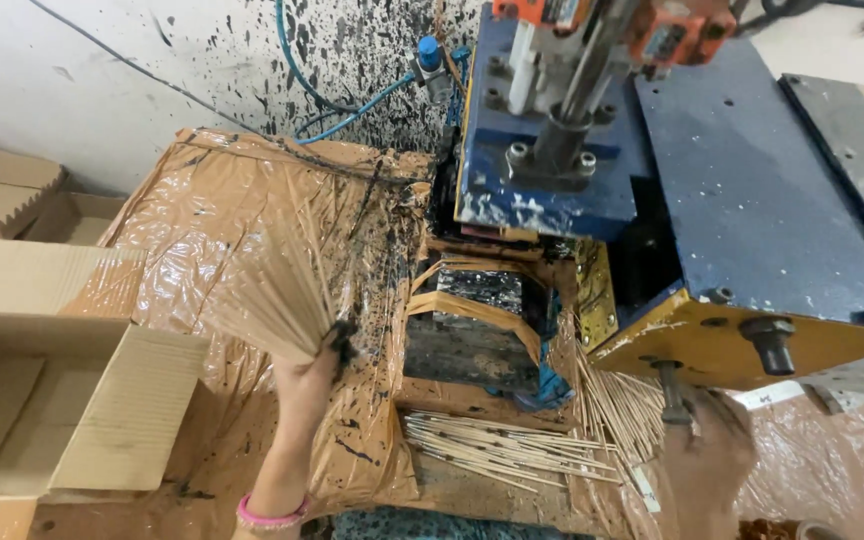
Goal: Operating a machine to process wooden sticks, likely for incense manufacturing.
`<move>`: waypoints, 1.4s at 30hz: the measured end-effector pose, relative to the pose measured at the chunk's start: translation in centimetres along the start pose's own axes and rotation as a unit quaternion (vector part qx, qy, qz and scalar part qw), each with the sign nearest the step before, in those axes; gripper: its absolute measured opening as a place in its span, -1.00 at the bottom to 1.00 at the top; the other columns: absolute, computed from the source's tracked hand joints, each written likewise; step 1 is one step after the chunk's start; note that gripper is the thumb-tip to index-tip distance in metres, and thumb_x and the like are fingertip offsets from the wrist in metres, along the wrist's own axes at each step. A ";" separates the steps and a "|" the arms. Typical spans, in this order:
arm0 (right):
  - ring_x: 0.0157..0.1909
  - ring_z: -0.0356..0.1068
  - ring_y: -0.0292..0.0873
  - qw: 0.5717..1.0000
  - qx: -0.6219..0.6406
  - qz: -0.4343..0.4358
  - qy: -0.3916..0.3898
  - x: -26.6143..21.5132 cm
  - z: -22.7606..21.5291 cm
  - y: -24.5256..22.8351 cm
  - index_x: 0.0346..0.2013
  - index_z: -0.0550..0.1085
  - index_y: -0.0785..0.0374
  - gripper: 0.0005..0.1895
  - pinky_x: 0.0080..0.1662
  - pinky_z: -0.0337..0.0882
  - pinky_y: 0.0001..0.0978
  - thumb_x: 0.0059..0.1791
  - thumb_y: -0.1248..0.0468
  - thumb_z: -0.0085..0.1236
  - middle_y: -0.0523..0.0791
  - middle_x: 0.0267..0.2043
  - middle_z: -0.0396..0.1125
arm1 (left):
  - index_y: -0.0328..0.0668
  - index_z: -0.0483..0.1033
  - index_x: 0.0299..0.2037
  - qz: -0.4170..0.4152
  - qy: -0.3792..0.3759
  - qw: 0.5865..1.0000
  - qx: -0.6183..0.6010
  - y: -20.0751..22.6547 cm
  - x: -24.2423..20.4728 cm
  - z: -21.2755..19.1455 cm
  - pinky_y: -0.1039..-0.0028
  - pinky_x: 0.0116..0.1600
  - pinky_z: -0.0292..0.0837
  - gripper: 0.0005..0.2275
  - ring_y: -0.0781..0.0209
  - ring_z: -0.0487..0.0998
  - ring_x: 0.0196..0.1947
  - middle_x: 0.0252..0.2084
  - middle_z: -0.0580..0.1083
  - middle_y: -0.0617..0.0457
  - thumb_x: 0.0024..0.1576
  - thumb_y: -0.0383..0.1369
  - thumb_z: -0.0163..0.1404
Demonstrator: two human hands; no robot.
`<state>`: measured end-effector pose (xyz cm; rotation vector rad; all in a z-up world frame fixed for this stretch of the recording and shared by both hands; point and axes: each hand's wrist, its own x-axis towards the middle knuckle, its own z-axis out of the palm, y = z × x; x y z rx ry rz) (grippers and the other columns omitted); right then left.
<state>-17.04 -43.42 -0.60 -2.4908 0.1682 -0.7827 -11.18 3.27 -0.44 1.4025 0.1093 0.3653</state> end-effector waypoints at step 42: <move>-0.16 0.43 0.05 0.841 0.473 -0.249 -0.083 8.8 19.4 -0.7 -0.07 0.52 0.30 -0.79 -0.16 0.41 -0.13 0.05 0.42 -0.03 0.12 -0.17 0.42 | -0.43 0.48 -0.14 -0.066 -0.119 0.989 -0.066 -0.2 5.4 5.1 0.53 -0.48 0.39 -0.87 0.32 0.40 -0.53 -0.37 0.47 -0.02 0.15 -0.59 -0.05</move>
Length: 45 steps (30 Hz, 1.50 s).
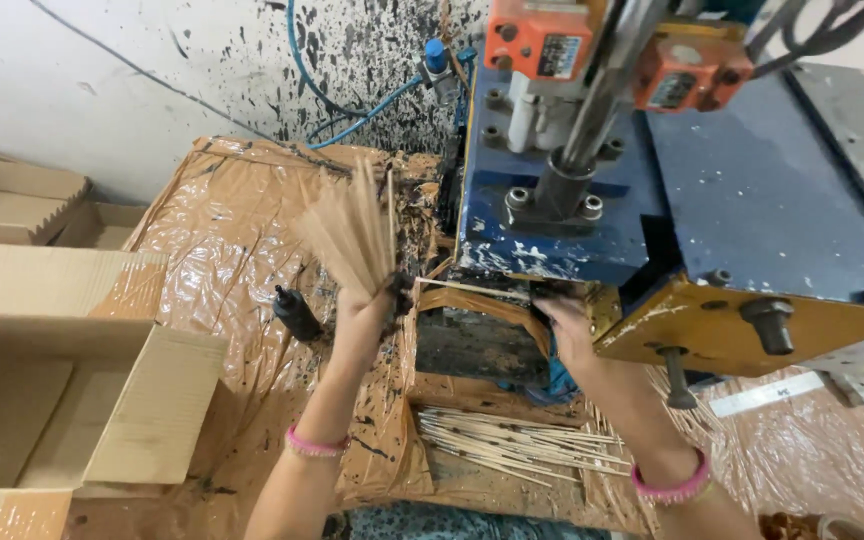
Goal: Operating a machine to process wooden sticks, likely for incense manufacturing.
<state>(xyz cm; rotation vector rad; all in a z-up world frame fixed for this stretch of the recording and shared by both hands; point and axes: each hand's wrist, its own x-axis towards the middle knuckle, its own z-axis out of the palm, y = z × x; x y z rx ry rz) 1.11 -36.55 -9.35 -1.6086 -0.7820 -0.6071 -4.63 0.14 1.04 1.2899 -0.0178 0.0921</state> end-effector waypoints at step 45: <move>-0.47 0.32 -0.15 0.937 -0.319 0.139 -0.033 6.1 2.2 -17.8 -0.21 0.52 0.37 -0.84 -0.37 0.32 -0.26 -0.06 0.42 0.06 0.01 -0.42 0.37 | -0.48 0.52 -0.06 0.107 -0.013 0.994 -0.009 -1.3 0.6 0.2 0.48 -0.20 0.39 -0.88 0.29 0.44 -0.29 -0.21 0.48 -0.04 0.26 -0.56 0.01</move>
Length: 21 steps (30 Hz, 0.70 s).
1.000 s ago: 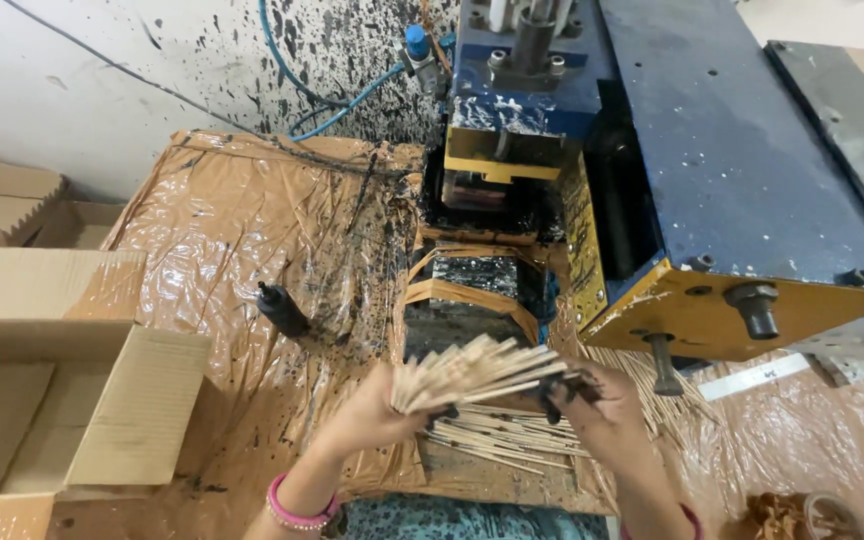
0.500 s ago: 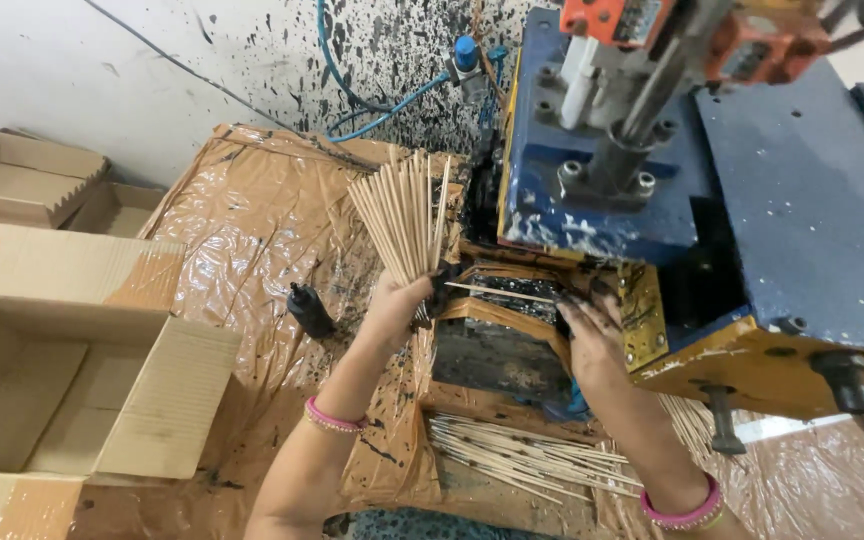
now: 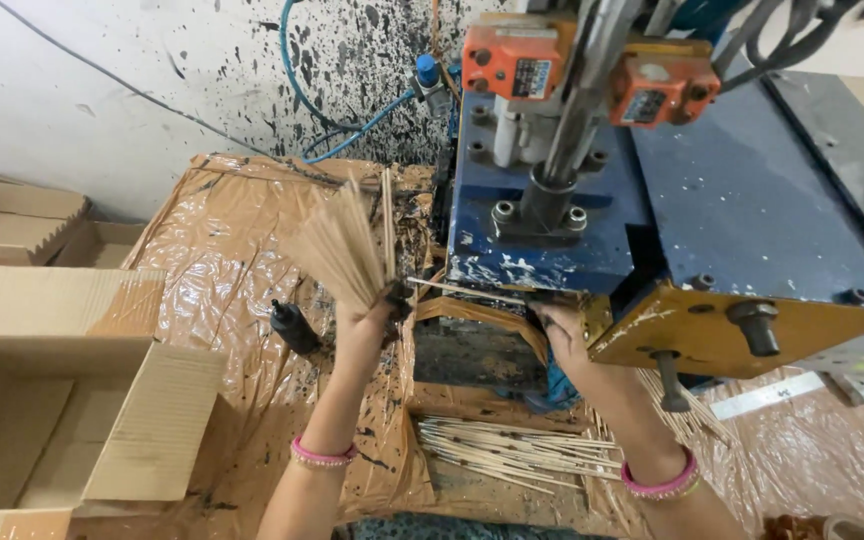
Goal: Operating a machine to process wooden sticks, likely for incense manufacturing.
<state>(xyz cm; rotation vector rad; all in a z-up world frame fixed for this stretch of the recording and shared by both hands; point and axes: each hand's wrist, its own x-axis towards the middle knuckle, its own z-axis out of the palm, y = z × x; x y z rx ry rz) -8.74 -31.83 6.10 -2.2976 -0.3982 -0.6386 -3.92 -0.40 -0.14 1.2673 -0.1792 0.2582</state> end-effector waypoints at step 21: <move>-0.51 0.30 -0.41 0.895 0.419 0.102 -0.113 -4.7 1.4 4.4 -0.03 0.64 0.17 -0.75 -0.35 0.39 -0.52 0.05 0.46 0.18 -0.15 -0.45 0.46 | -0.30 0.55 -0.03 -0.040 -0.174 0.973 0.147 6.4 -4.7 -1.9 0.39 -0.06 0.55 -0.65 0.17 0.55 -0.15 -0.09 0.55 0.01 -0.04 -0.71 0.04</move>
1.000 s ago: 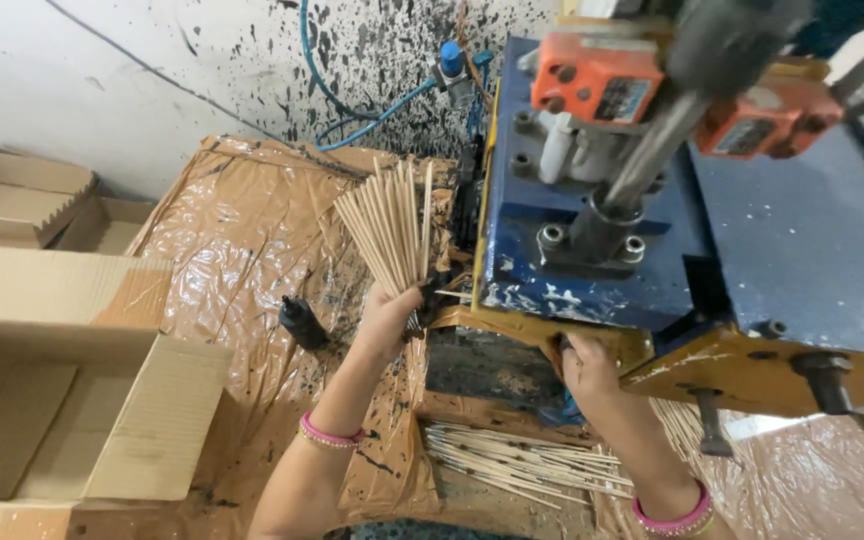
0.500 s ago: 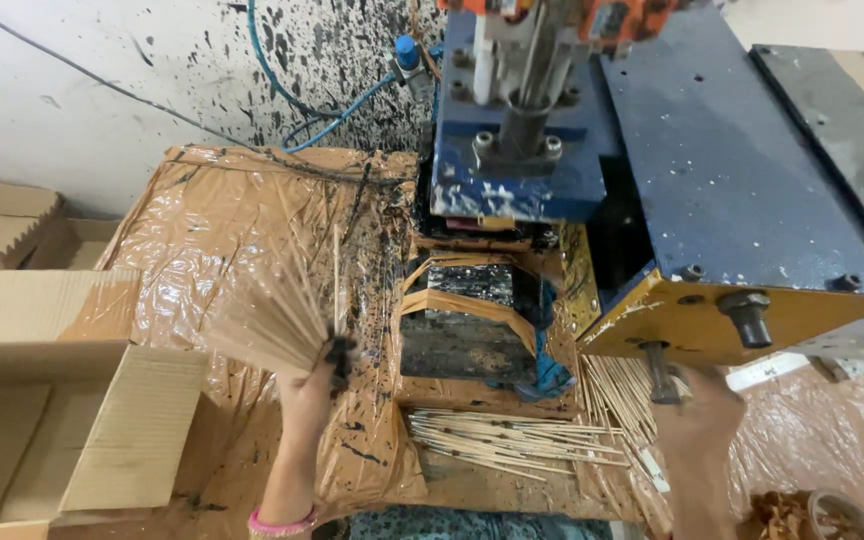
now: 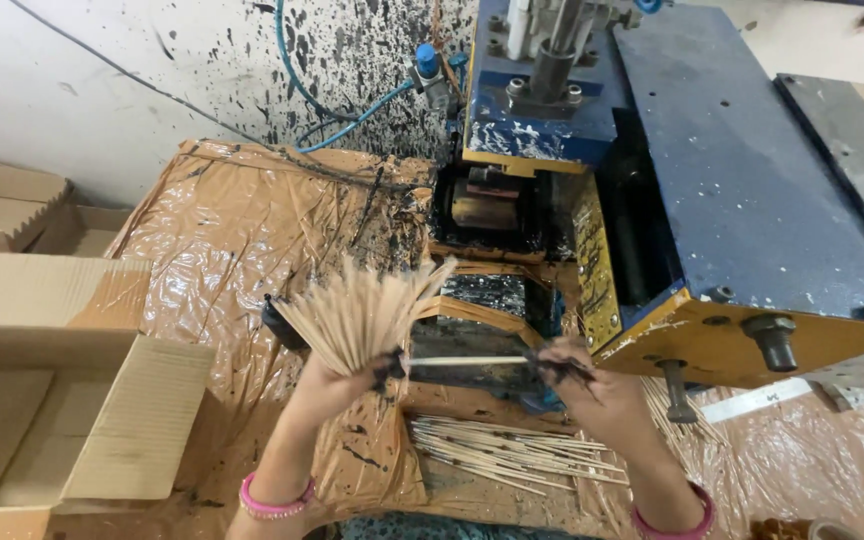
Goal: Operating a machine to process wooden sticks, likely for incense manufacturing.
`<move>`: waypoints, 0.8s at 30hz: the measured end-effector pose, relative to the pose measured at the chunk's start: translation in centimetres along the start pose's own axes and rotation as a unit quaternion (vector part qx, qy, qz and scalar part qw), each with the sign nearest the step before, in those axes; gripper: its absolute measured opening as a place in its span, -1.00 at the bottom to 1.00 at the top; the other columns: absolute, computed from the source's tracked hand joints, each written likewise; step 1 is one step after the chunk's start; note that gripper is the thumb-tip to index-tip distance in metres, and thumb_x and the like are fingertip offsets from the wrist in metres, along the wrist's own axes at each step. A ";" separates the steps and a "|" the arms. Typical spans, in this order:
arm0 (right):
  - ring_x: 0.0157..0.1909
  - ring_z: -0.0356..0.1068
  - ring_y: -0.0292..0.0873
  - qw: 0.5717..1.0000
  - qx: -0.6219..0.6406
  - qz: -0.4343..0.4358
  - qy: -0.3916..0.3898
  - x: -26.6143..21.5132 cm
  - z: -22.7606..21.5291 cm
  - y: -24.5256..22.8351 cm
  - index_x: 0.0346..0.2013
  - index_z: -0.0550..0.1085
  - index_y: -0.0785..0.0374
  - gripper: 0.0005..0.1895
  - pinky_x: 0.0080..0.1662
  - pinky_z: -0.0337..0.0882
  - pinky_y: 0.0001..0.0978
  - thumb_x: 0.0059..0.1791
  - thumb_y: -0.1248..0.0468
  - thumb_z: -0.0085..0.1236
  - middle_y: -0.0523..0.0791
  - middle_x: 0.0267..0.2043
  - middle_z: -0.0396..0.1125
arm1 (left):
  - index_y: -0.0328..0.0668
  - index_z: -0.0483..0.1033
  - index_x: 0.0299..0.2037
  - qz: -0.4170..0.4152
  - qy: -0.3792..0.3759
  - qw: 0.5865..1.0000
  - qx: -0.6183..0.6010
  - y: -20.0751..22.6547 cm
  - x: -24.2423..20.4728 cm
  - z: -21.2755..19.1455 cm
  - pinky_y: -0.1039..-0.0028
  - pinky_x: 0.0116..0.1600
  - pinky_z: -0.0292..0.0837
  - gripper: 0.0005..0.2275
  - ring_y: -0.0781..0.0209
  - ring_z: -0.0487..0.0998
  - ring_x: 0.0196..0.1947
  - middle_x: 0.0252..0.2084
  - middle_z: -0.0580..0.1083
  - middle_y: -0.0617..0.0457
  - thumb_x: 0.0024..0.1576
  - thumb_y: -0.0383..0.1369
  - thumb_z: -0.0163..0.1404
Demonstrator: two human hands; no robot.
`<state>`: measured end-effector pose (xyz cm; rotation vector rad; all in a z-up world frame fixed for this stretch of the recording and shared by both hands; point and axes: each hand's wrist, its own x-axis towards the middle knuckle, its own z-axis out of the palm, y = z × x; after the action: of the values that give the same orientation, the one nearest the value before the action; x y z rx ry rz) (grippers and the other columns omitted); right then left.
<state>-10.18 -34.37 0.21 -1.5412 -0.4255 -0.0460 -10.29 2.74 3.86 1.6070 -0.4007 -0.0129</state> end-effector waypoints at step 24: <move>-0.47 0.38 0.02 0.855 -0.518 0.031 0.019 5.4 1.8 -3.8 -0.07 0.51 0.33 -0.77 -0.28 0.38 -0.19 0.02 0.35 -0.01 0.09 -0.46 0.37 | -0.36 0.46 -0.11 0.011 0.146 0.977 -0.152 -5.0 7.1 1.8 0.47 -0.17 0.47 -0.85 0.36 0.46 -0.27 -0.21 0.46 0.07 0.13 -0.56 -0.04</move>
<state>-6.72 -31.48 5.38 -2.6163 -0.3213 -0.2956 -2.85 -0.75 0.56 1.2788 -0.1759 0.1703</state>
